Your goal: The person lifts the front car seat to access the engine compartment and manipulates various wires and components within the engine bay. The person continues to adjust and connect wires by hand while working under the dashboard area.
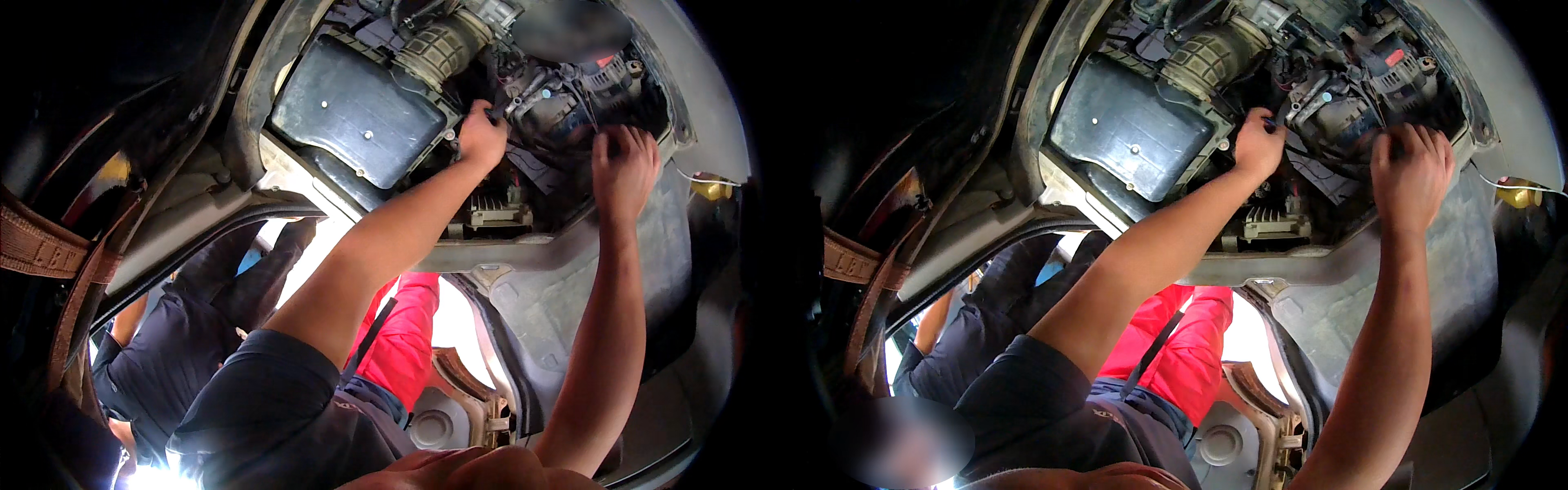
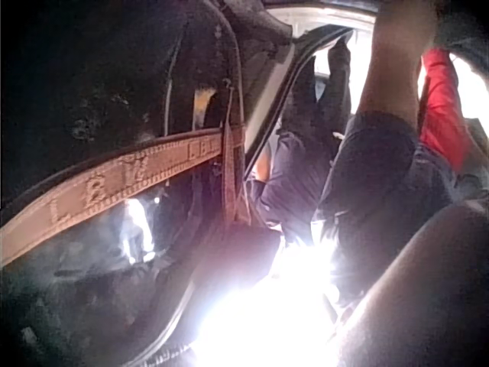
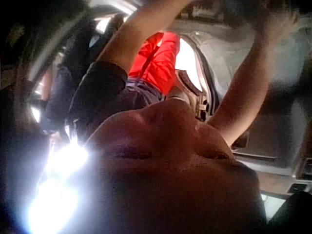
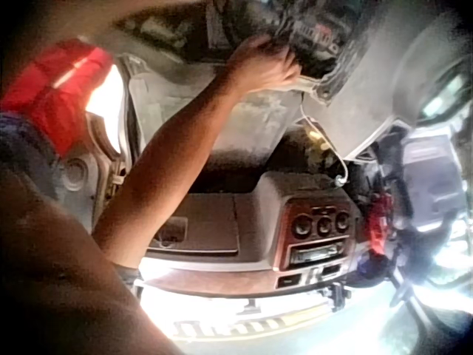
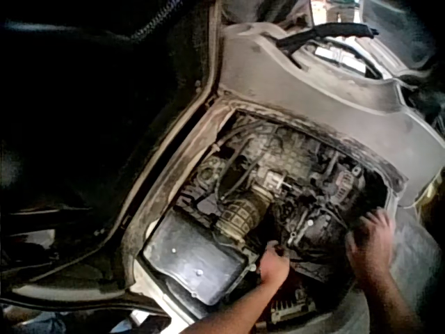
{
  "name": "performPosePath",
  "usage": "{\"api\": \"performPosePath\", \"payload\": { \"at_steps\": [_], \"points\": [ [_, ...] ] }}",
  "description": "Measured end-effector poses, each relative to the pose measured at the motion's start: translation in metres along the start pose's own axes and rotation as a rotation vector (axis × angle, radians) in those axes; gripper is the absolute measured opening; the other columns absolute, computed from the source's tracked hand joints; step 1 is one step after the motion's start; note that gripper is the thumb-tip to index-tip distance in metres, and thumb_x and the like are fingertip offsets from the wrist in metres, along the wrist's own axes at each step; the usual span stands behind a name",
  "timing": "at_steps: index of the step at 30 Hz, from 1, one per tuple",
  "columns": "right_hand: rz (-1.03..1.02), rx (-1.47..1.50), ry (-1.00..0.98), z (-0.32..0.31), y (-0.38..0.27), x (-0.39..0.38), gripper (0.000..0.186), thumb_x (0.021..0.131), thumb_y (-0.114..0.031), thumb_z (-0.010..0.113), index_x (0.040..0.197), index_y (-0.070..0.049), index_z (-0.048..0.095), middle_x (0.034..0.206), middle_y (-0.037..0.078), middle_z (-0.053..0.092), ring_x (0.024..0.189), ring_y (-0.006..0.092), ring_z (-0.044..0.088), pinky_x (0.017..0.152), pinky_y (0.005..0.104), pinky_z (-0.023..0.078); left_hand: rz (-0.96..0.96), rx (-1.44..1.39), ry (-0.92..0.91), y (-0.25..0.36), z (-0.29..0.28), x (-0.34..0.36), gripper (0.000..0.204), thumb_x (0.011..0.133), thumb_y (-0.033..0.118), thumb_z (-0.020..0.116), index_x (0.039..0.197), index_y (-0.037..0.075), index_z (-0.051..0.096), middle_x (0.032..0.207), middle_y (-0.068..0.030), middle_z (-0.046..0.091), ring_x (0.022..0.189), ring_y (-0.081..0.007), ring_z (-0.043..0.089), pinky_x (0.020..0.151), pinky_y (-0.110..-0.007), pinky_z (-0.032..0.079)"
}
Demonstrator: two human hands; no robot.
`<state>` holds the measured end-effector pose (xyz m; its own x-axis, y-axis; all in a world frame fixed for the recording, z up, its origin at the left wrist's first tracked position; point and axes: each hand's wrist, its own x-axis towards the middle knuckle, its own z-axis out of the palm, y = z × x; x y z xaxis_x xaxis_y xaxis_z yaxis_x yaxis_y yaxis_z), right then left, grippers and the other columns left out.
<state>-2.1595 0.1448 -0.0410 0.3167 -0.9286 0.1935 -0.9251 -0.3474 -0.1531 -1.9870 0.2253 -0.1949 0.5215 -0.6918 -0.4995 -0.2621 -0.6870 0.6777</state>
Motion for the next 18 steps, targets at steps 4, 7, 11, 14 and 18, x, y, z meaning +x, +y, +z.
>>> {"api": "performPosePath", "payload": {
  "at_steps": [4, 7, 11, 14, 18],
  "points": [
    [-0.016, 0.008, 0.013, 0.001, 0.002, 0.001, 0.012, 0.081, -0.019, 0.065, 0.079, -0.008, 0.069, 0.085, 0.007, 0.067, 0.098, 0.0281, 0.061, 0.098, 0.04, 0.042, -0.005, -0.172, 0.091, -0.01, 0.006, 0.013, 0.021, 0.094, 0.019, 0.063, 0.109, 0.005, 0.057, 0.09, -0.0136, 0.067, 0.081, -0.0299, 0.066, 0.074, -0.04, 0.05],
    [0.003, 0.035, 0.012, 0.0, 0.0, 0.001, 0.013, 0.08, -0.019, 0.065, 0.079, -0.008, 0.07, 0.085, 0.008, 0.067, 0.098, 0.0285, 0.061, 0.098, 0.0401, 0.042, -0.074, -0.156, 0.06, -0.011, 0.007, 0.014, 0.019, 0.093, 0.018, 0.061, 0.107, 0.008, 0.053, 0.092, -0.0213, 0.068, 0.087, -0.0412, 0.066, 0.075, -0.048, 0.05],
    [0.038, 0.024, 0.0, 0.0, 0.001, -0.001, 0.014, 0.079, -0.019, 0.065, 0.08, -0.007, 0.071, 0.089, 0.007, 0.07, 0.099, 0.0288, 0.061, 0.099, 0.0397, 0.042, -0.004, -0.097, 0.032, -0.014, 0.005, 0.016, 0.028, 0.095, 0.019, 0.062, 0.12, 0.007, 0.057, 0.094, -0.0137, 0.063, 0.08, -0.0254, 0.063, 0.073, -0.04, 0.05],
    [0.026, 0.015, 0.04, 0.003, 0.004, -0.002, 0.014, 0.079, -0.019, 0.064, 0.081, -0.007, 0.072, 0.091, 0.007, 0.071, 0.099, 0.0282, 0.062, 0.099, 0.0396, 0.042, 0.054, -0.068, 0.028, 0.013, -0.005, 0.009, 0.042, 0.095, 0.024, 0.058, 0.132, 0.006, 0.049, 0.113, -0.0246, 0.064, 0.102, -0.0435, 0.061, 0.09, -0.048, 0.047],
    [0.009, 0.011, 0.062, 0.005, 0.008, -0.005, 0.014, 0.079, -0.019, 0.064, 0.079, -0.007, 0.072, 0.089, 0.006, 0.071, 0.098, 0.0271, 0.063, 0.098, 0.0395, 0.043, 0.075, -0.107, 0.09, 0.029, -0.001, 0.017, 0.053, 0.096, 0.023, 0.058, 0.139, -0.002, 0.042, 0.13, -0.0278, 0.057, 0.12, -0.0424, 0.056, 0.101, -0.045, 0.043]
  ]
}}
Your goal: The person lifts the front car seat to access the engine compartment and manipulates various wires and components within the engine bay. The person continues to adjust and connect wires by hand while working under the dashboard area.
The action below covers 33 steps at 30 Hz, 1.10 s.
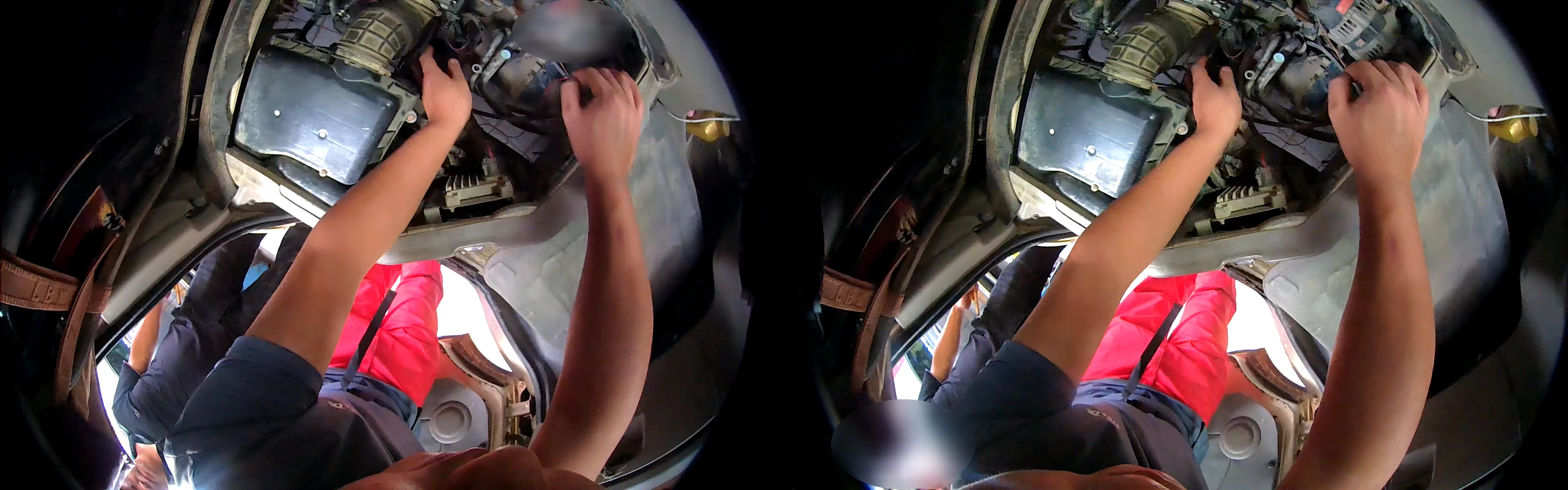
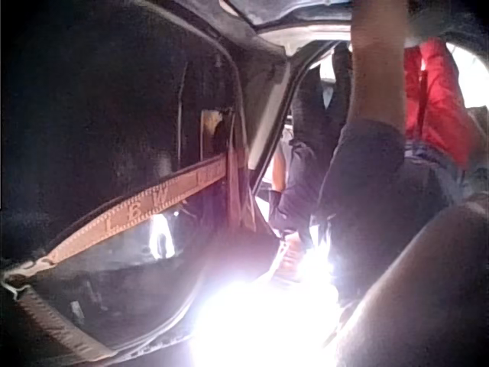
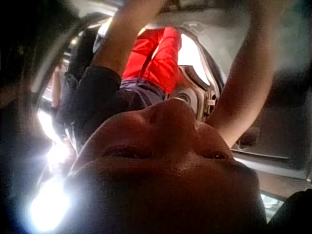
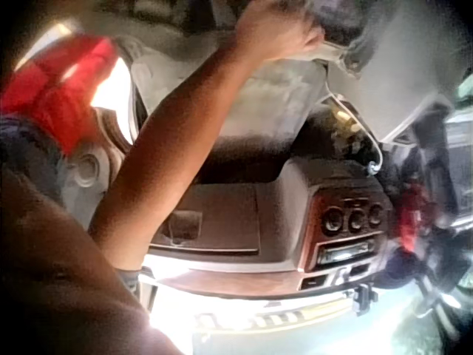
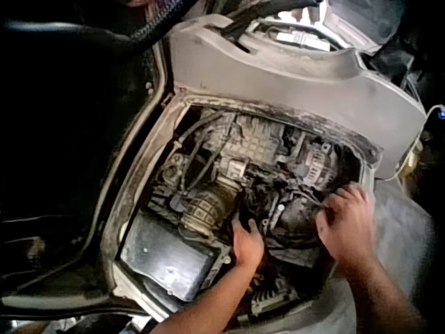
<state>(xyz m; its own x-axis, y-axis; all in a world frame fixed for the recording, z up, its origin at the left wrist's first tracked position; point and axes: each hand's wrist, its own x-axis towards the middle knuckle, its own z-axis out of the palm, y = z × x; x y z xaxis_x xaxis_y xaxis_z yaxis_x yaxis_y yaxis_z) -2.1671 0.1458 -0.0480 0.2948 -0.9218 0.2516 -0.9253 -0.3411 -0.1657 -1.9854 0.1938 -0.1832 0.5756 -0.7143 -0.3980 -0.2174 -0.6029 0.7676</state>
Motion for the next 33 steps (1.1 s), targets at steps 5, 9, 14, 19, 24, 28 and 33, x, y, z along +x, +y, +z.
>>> {"api": "performPosePath", "payload": {
  "at_steps": [5, 9, 14, 19, 24, 28, 33],
  "points": [
    [-0.002, 0.027, 0.022, 0.003, -0.002, 0.001, 0.013, 0.08, -0.019, 0.064, 0.077, -0.008, 0.071, 0.087, 0.006, 0.071, 0.096, 0.0268, 0.063, 0.097, 0.0391, 0.043, 0.18, -0.023, 0.118, -0.017, 0.021, 0.048, 0.048, 0.093, 0.022, 0.062, 0.131, -0.005, 0.052, 0.123, -0.0268, 0.062, 0.116, -0.0404, 0.06, 0.099, -0.044, 0.045],
    [-0.002, 0.021, 0.028, 0.003, 0.001, 0.0, 0.013, 0.08, -0.019, 0.064, 0.076, -0.009, 0.071, 0.086, 0.005, 0.071, 0.095, 0.0262, 0.063, 0.096, 0.039, 0.044, 0.277, 0.083, 0.155, -0.018, 0.027, 0.071, 0.036, 0.09, 0.021, 0.067, 0.115, -0.005, 0.067, 0.103, -0.0235, 0.071, 0.1, -0.0384, 0.068, 0.089, -0.043, 0.051],
    [-0.016, 0.002, 0.031, 0.004, 0.001, 0.0, 0.013, 0.08, -0.019, 0.064, 0.076, -0.009, 0.071, 0.086, 0.005, 0.071, 0.095, 0.0262, 0.063, 0.096, 0.0391, 0.044, 0.287, 0.104, 0.168, -0.03, 0.03, 0.081, 0.03, 0.091, 0.021, 0.065, 0.11, -0.002, 0.07, 0.095, -0.0212, 0.073, 0.09, -0.0353, 0.071, 0.082, -0.043, 0.053],
    [0.008, 0.008, 0.042, 0.005, 0.002, -0.001, 0.014, 0.08, -0.02, 0.063, 0.077, -0.009, 0.071, 0.086, 0.005, 0.071, 0.096, 0.0265, 0.063, 0.095, 0.0393, 0.044, 0.299, 0.138, 0.125, -0.026, 0.027, 0.08, 0.022, 0.09, 0.016, 0.063, 0.1, -0.002, 0.071, 0.091, -0.0246, 0.071, 0.088, -0.0422, 0.068, 0.08, -0.048, 0.052],
    [-0.009, 0.022, 0.041, 0.005, 0.001, 0.0, 0.014, 0.08, -0.02, 0.063, 0.076, -0.009, 0.071, 0.086, 0.005, 0.071, 0.096, 0.0262, 0.064, 0.095, 0.0396, 0.044, 0.26, 0.102, 0.203, -0.03, 0.038, 0.086, 0.027, 0.092, 0.019, 0.062, 0.099, -0.006, 0.069, 0.083, -0.0196, 0.071, 0.078, -0.0338, 0.069, 0.075, -0.043, 0.053],
    [-0.009, 0.029, 0.036, 0.004, 0.001, 0.001, 0.015, 0.08, -0.02, 0.063, 0.075, -0.009, 0.07, 0.085, 0.006, 0.071, 0.094, 0.0259, 0.064, 0.096, 0.0394, 0.045, 0.016, -0.375, 0.005, -0.034, 0.047, 0.085, 0.023, 0.097, 0.017, 0.056, 0.099, -0.004, 0.064, 0.08, -0.0126, 0.067, 0.074, -0.0282, 0.067, 0.071, -0.041, 0.053],
    [-0.005, 0.022, 0.043, 0.005, 0.001, 0.0, 0.014, 0.08, -0.02, 0.063, 0.075, -0.009, 0.07, 0.085, 0.006, 0.071, 0.093, 0.0262, 0.064, 0.096, 0.0393, 0.045, -0.256, -0.873, -0.202, -0.028, 0.036, 0.069, 0.018, 0.102, 0.019, 0.05, 0.099, 0.003, 0.056, 0.085, -0.0074, 0.061, 0.077, -0.0249, 0.064, 0.073, -0.04, 0.053]
  ]
}}
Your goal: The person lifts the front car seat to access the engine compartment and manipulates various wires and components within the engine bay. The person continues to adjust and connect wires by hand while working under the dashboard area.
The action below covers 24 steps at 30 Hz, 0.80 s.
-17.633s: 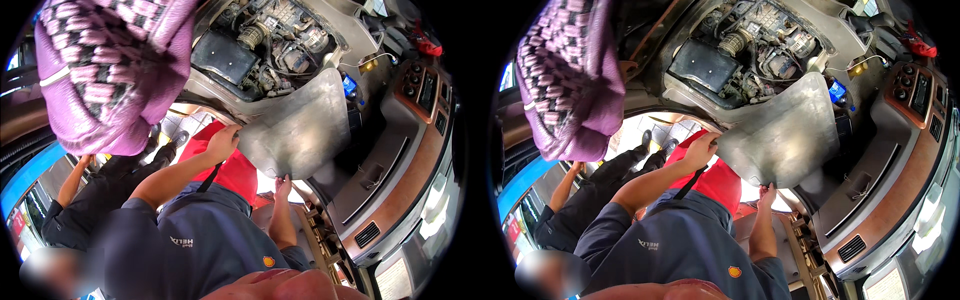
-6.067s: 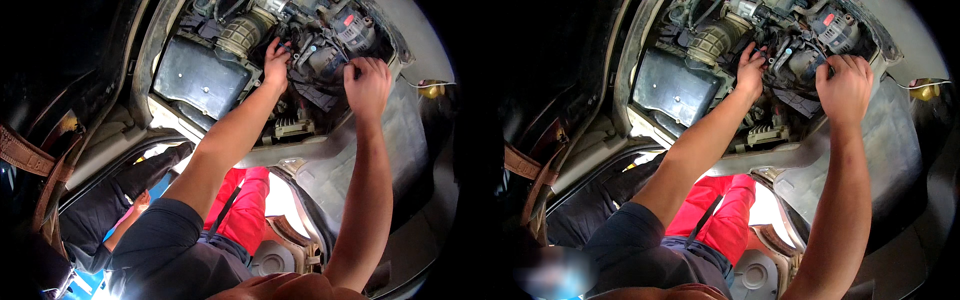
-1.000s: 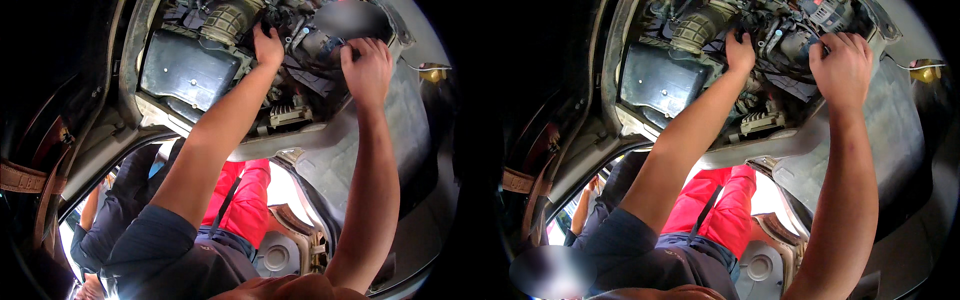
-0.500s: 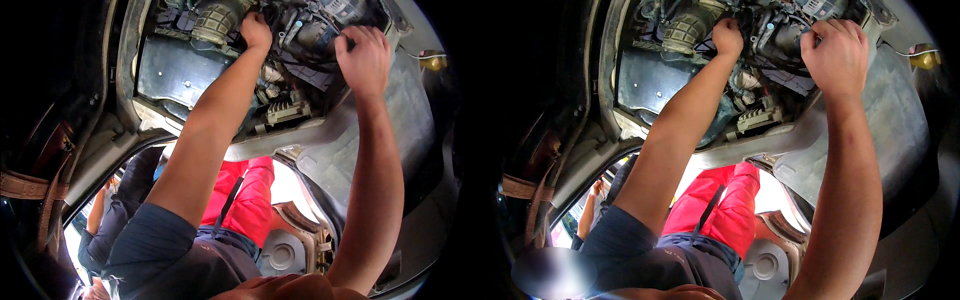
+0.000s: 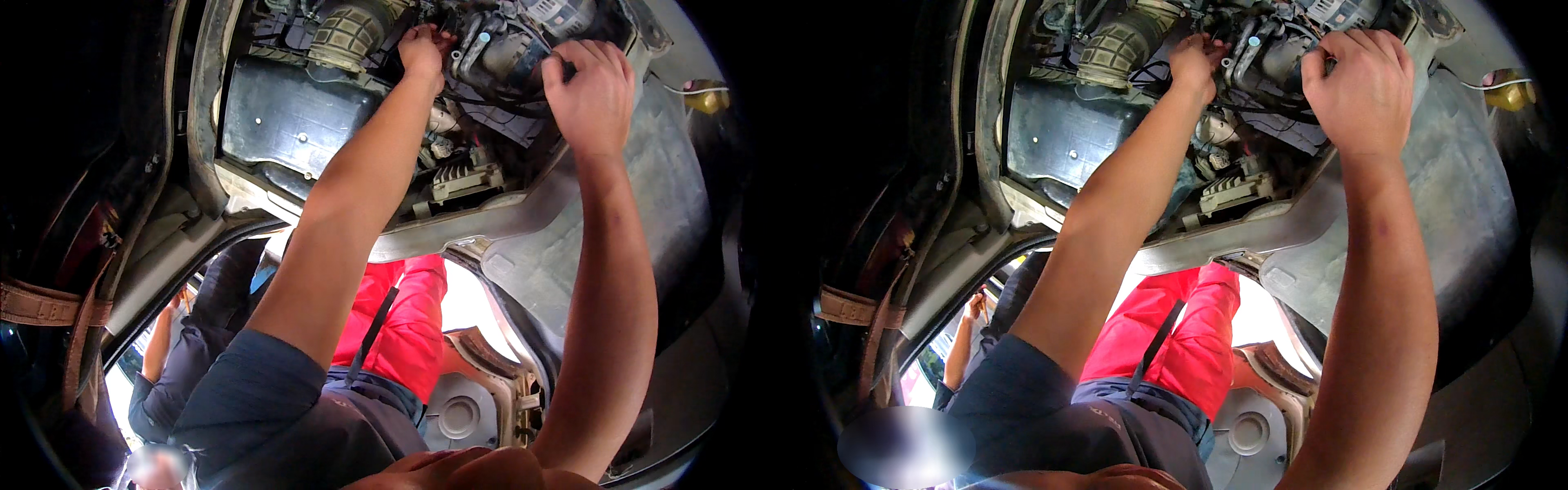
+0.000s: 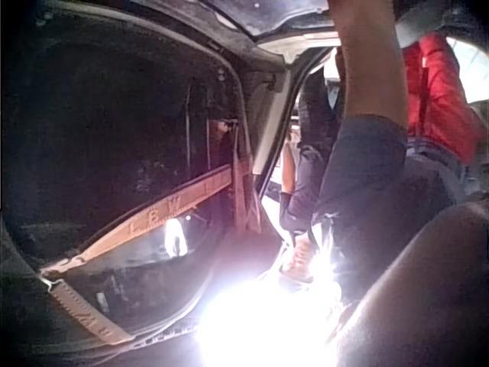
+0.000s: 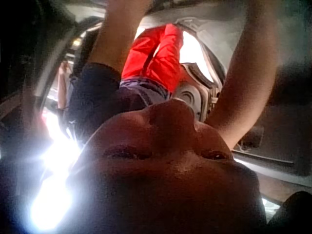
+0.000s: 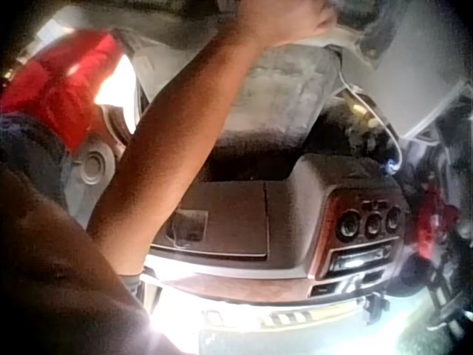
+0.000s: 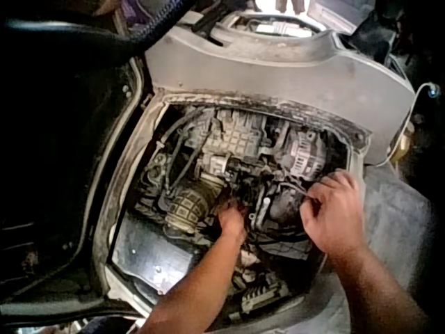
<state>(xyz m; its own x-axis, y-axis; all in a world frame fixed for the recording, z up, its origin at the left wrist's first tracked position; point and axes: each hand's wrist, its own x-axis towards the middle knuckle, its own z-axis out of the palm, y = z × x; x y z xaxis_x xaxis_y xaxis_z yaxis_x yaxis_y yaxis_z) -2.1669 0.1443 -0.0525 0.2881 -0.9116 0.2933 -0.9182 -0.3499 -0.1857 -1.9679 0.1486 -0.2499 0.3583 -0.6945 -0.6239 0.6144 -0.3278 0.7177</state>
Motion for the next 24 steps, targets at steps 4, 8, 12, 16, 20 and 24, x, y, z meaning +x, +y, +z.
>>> {"api": "performPosePath", "payload": {
  "at_steps": [4, 8, 12, 16, 20, 24],
  "points": [
    [0.005, -0.011, -0.008, 0.0, 0.001, 0.0, 0.014, 0.08, -0.02, 0.064, 0.075, -0.009, 0.07, 0.086, 0.005, 0.071, 0.094, 0.0261, 0.064, 0.097, 0.0392, 0.044, -0.085, -0.078, 0.046, 0.004, -0.007, -0.008, 0.018, 0.102, 0.022, 0.052, 0.099, 0.004, 0.055, 0.086, -0.0062, 0.057, 0.078, -0.023, 0.06, 0.077, -0.04, 0.052],
    [0.011, -0.009, -0.02, 0.001, -0.001, 0.0, 0.013, 0.08, -0.02, 0.064, 0.077, -0.009, 0.071, 0.087, 0.005, 0.072, 0.095, 0.0257, 0.063, 0.098, 0.0389, 0.044, -0.115, -0.156, 0.087, 0.006, -0.013, -0.006, 0.018, 0.101, 0.022, 0.057, 0.095, 0.005, 0.055, 0.086, -0.0047, 0.056, 0.078, -0.0219, 0.055, 0.078, -0.04, 0.052],
    [0.017, -0.022, -0.058, -0.001, 0.001, 0.0, 0.013, 0.08, -0.02, 0.064, 0.078, -0.01, 0.072, 0.089, 0.005, 0.072, 0.096, 0.0255, 0.063, 0.099, 0.0392, 0.043, -0.077, -0.199, 0.129, -0.001, -0.005, -0.01, 0.016, 0.1, 0.021, 0.059, 0.097, 0.007, 0.053, 0.095, -0.0057, 0.06, 0.087, -0.0229, 0.061, 0.078, -0.039, 0.053],
    [0.0, -0.051, -0.067, -0.001, 0.0, 0.001, 0.014, 0.08, -0.021, 0.064, 0.08, -0.009, 0.073, 0.091, 0.005, 0.072, 0.099, 0.0261, 0.063, 0.099, 0.0393, 0.043, -0.034, -0.216, 0.113, -0.007, -0.008, -0.009, 0.019, 0.101, 0.021, 0.058, 0.109, 0.008, 0.048, 0.105, -0.0103, 0.063, 0.097, -0.0256, 0.066, 0.081, -0.04, 0.055],
    [-0.001, -0.056, -0.076, -0.002, -0.001, 0.001, 0.015, 0.08, -0.021, 0.064, 0.082, -0.009, 0.073, 0.093, 0.005, 0.072, 0.101, 0.0271, 0.062, 0.1, 0.0393, 0.042, -0.052, -0.225, 0.151, -0.005, -0.001, -0.009, 0.024, 0.103, 0.023, 0.055, 0.116, 0.008, 0.042, 0.105, -0.0126, 0.062, 0.094, -0.0272, 0.066, 0.082, -0.041, 0.056],
    [0.009, -0.046, -0.098, -0.002, -0.002, 0.002, 0.016, 0.081, -0.022, 0.064, 0.083, -0.009, 0.073, 0.093, 0.005, 0.072, 0.101, 0.0274, 0.062, 0.1, 0.0393, 0.042, -0.069, -0.232, 0.147, 0.0, 0.0, -0.01, 0.028, 0.106, 0.028, 0.047, 0.12, 0.004, 0.042, 0.105, -0.0146, 0.06, 0.094, -0.0292, 0.066, 0.084, -0.042, 0.055]
  ]
}}
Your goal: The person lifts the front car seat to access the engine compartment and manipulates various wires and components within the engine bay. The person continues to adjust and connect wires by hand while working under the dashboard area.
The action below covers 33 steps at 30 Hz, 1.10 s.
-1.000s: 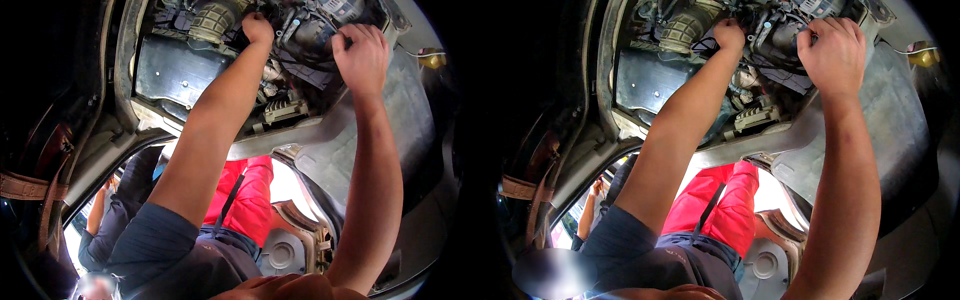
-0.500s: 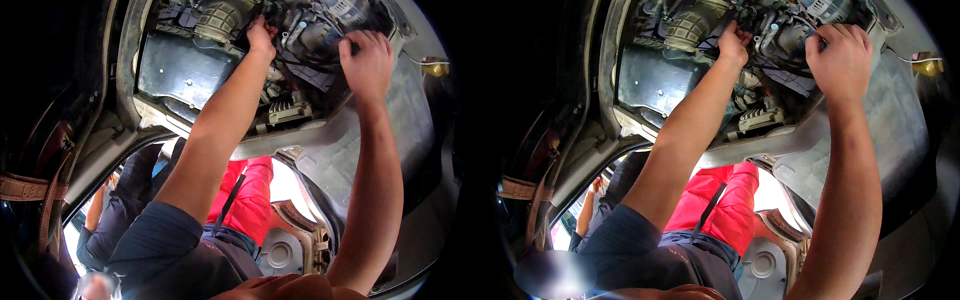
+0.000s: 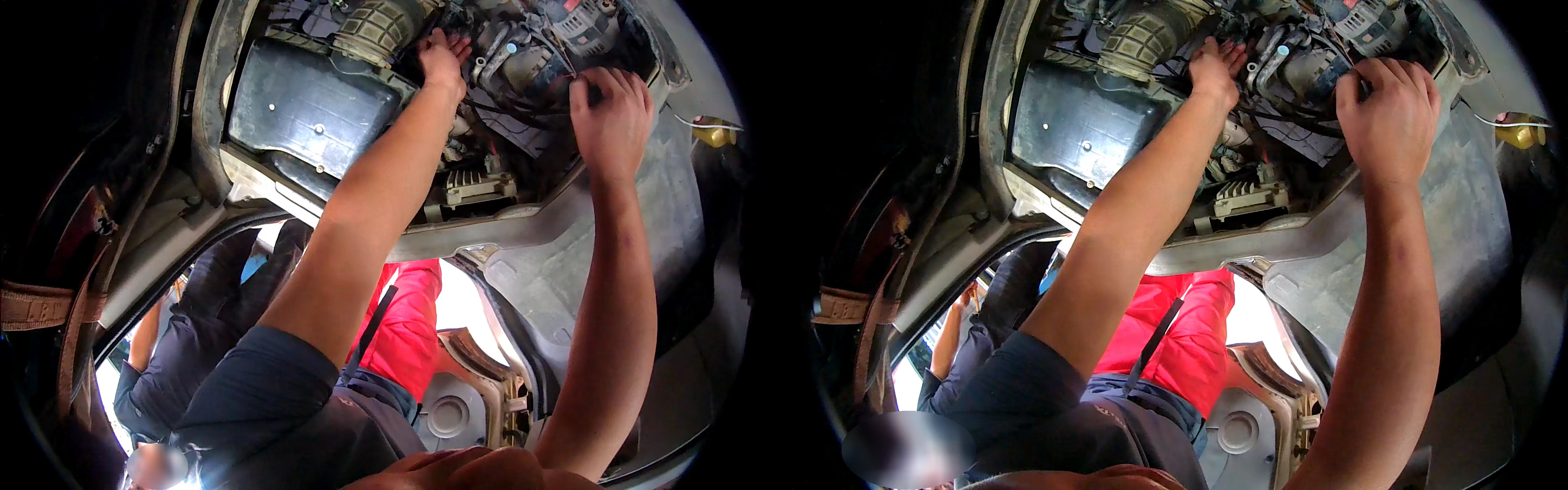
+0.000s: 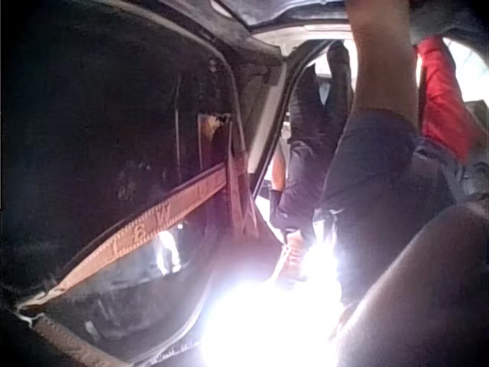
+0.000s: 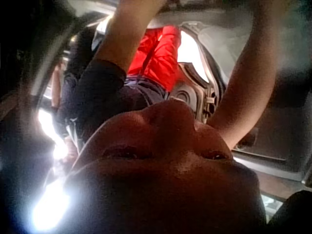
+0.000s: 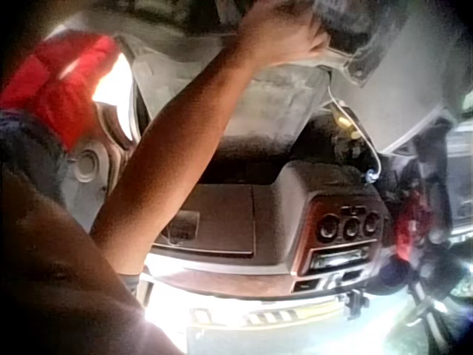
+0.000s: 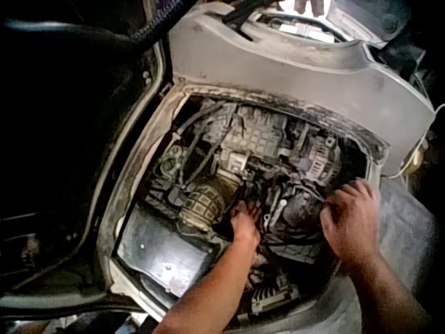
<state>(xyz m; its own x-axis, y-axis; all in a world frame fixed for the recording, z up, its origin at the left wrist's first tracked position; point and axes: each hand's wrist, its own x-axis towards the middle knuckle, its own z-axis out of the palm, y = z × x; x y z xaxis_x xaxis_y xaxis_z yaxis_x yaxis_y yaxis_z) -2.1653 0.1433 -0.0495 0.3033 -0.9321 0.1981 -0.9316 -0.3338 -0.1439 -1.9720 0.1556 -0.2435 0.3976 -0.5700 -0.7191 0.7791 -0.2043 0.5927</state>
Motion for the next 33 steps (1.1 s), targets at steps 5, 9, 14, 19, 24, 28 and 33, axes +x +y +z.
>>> {"api": "performPosePath", "payload": {
  "at_steps": [5, 9, 14, 19, 24, 28, 33],
  "points": [
    [-0.001, -0.01, -0.006, -0.001, 0.0, 0.0, 0.016, 0.08, -0.022, 0.064, 0.083, -0.009, 0.073, 0.093, 0.006, 0.072, 0.101, 0.0274, 0.062, 0.099, 0.0395, 0.042, -0.034, -0.065, -0.069, -0.002, -0.005, 0.009, 0.04, 0.107, 0.034, 0.038, 0.116, -0.004, 0.044, 0.109, -0.0169, 0.058, 0.095, -0.0307, 0.066, 0.086, -0.043, 0.054],
    [0.005, -0.008, 0.012, 0.001, 0.003, -0.001, 0.016, 0.08, -0.022, 0.064, 0.083, -0.009, 0.073, 0.093, 0.006, 0.072, 0.101, 0.0274, 0.062, 0.099, 0.0401, 0.042, -0.064, -0.178, -0.051, 0.001, 0.001, -0.003, 0.032, 0.103, 0.026, 0.042, 0.112, -0.005, 0.045, 0.114, -0.0181, 0.055, 0.098, -0.0319, 0.065, 0.089, -0.043, 0.053],
    [-0.003, -0.006, 0.006, -0.006, -0.004, 0.001, 0.016, 0.079, -0.021, 0.064, 0.081, -0.007, 0.072, 0.091, 0.007, 0.071, 0.1, 0.0285, 0.062, 0.099, 0.0404, 0.042, -0.012, -0.137, -0.148, -0.002, 0.0, -0.005, 0.02, 0.09, 0.002, 0.059, 0.102, 0.005, 0.044, 0.107, -0.0136, 0.057, 0.099, -0.0296, 0.063, 0.092, -0.041, 0.051],
    [0.018, 0.039, 0.024, -0.007, -0.007, 0.003, 0.014, 0.079, -0.019, 0.064, 0.08, -0.006, 0.071, 0.09, 0.008, 0.07, 0.1, 0.029, 0.061, 0.099, 0.0403, 0.042, 0.034, -0.03, -0.043, -0.017, 0.004, 0.006, 0.037, 0.083, 0.001, 0.076, 0.097, 0.012, 0.043, 0.1, -0.0042, 0.058, 0.091, -0.0193, 0.057, 0.086, -0.035, 0.045],
    [0.052, 0.046, 0.015, -0.003, -0.002, 0.0, 0.014, 0.079, -0.018, 0.063, 0.079, -0.006, 0.07, 0.089, 0.008, 0.07, 0.099, 0.0284, 0.061, 0.1, 0.0404, 0.041, -0.042, 0.043, -0.004, -0.009, 0.022, 0.001, 0.02, 0.087, 0.01, 0.075, 0.098, 0.01, 0.058, 0.092, -0.0011, 0.061, 0.083, -0.0148, 0.055, 0.078, -0.032, 0.045],
    [0.027, 0.063, 0.015, -0.008, -0.009, 0.005, 0.014, 0.079, -0.018, 0.063, 0.079, -0.006, 0.07, 0.088, 0.008, 0.069, 0.098, 0.0282, 0.061, 0.1, 0.0402, 0.041, -0.049, 0.091, 0.018, -0.012, 0.012, 0.025, 0.008, 0.091, 0.008, 0.07, 0.098, 0.007, 0.064, 0.092, -0.0023, 0.064, 0.079, -0.0163, 0.059, 0.072, -0.033, 0.049],
    [0.036, 0.054, 0.023, -0.005, -0.003, 0.002, 0.014, 0.079, -0.019, 0.064, 0.08, -0.006, 0.071, 0.088, 0.008, 0.069, 0.098, 0.0284, 0.061, 0.101, 0.0404, 0.041, -0.115, 0.187, -0.079, -0.009, 0.011, 0.014, 0.013, 0.093, 0.004, 0.066, 0.105, 0.005, 0.066, 0.097, -0.0059, 0.069, 0.082, -0.0192, 0.063, 0.073, -0.037, 0.051]
  ]
}}
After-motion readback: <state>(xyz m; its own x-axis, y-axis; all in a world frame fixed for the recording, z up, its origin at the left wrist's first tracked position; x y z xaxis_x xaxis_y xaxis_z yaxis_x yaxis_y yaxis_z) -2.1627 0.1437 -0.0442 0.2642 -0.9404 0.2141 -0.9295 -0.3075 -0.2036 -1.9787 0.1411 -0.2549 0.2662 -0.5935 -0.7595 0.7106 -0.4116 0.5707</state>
